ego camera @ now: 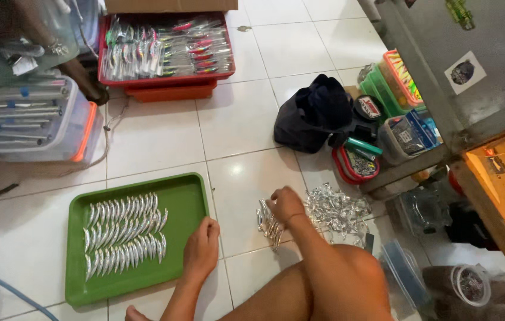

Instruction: The person sits on the floor and assembles small silver fishing lures by hand. They pick up individual lures from a pile, attach small hooks or components, and place the finished items onto a green tray.

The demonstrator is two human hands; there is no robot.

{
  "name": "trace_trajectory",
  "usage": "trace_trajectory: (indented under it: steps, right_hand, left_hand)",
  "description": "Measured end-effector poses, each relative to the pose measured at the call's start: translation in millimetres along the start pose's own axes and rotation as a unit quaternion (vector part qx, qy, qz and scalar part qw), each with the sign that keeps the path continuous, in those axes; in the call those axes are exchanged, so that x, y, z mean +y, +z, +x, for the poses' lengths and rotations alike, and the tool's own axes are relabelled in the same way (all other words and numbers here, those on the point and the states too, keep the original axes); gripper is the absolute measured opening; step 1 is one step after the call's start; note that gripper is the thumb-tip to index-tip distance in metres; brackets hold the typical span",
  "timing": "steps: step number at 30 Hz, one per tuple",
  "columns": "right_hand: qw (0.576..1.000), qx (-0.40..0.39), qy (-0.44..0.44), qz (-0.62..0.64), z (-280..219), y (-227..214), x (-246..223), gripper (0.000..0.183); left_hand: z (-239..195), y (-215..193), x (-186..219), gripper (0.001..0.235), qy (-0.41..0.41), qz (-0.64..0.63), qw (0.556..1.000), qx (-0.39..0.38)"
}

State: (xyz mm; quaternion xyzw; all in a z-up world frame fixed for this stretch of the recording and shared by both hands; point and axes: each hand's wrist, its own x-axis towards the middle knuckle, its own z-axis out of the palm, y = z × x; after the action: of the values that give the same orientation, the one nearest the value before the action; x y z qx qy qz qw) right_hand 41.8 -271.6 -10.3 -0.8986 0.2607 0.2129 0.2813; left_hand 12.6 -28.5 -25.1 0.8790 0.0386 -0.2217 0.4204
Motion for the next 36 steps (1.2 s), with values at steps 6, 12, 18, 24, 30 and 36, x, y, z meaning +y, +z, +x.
trace_trajectory:
  steps: [6,12,18,24,30,36]
  right_hand:
    - [0.996,0.038,-0.015,-0.075,88.2,102.7,42.2,0.036]
    - [0.986,-0.038,-0.088,0.136,10.3,32.4,4.6,0.012]
    - [0.945,-0.034,-0.096,0.310,-112.3,-17.9,-14.4,0.010]
    - [0.927,0.070,-0.193,0.315,-104.7,-14.7,-20.8,0.008]
    - [0.927,0.042,-0.177,0.327,-104.6,-7.0,-24.3,0.008]
    - [0.883,0.216,-0.382,0.166,-92.3,6.3,-15.7,0.005]
  left_hand:
    - [-5.9,1.6,4.2,0.025,-0.009,-0.067,0.997,0.046]
    - [-2.3,26.7,23.5,0.035,-0.100,-0.305,0.947,-0.020]
    - [-34.4,21.8,50.8,0.047,-0.038,-0.433,0.881,-0.190]
    - [-44.0,22.7,60.2,0.027,-0.058,-0.416,0.898,-0.129]
    - [-46.1,10.5,63.7,0.037,-0.102,-0.415,0.900,-0.083]
    - [-51.8,4.1,76.4,0.029,-0.104,-0.522,0.839,-0.114]
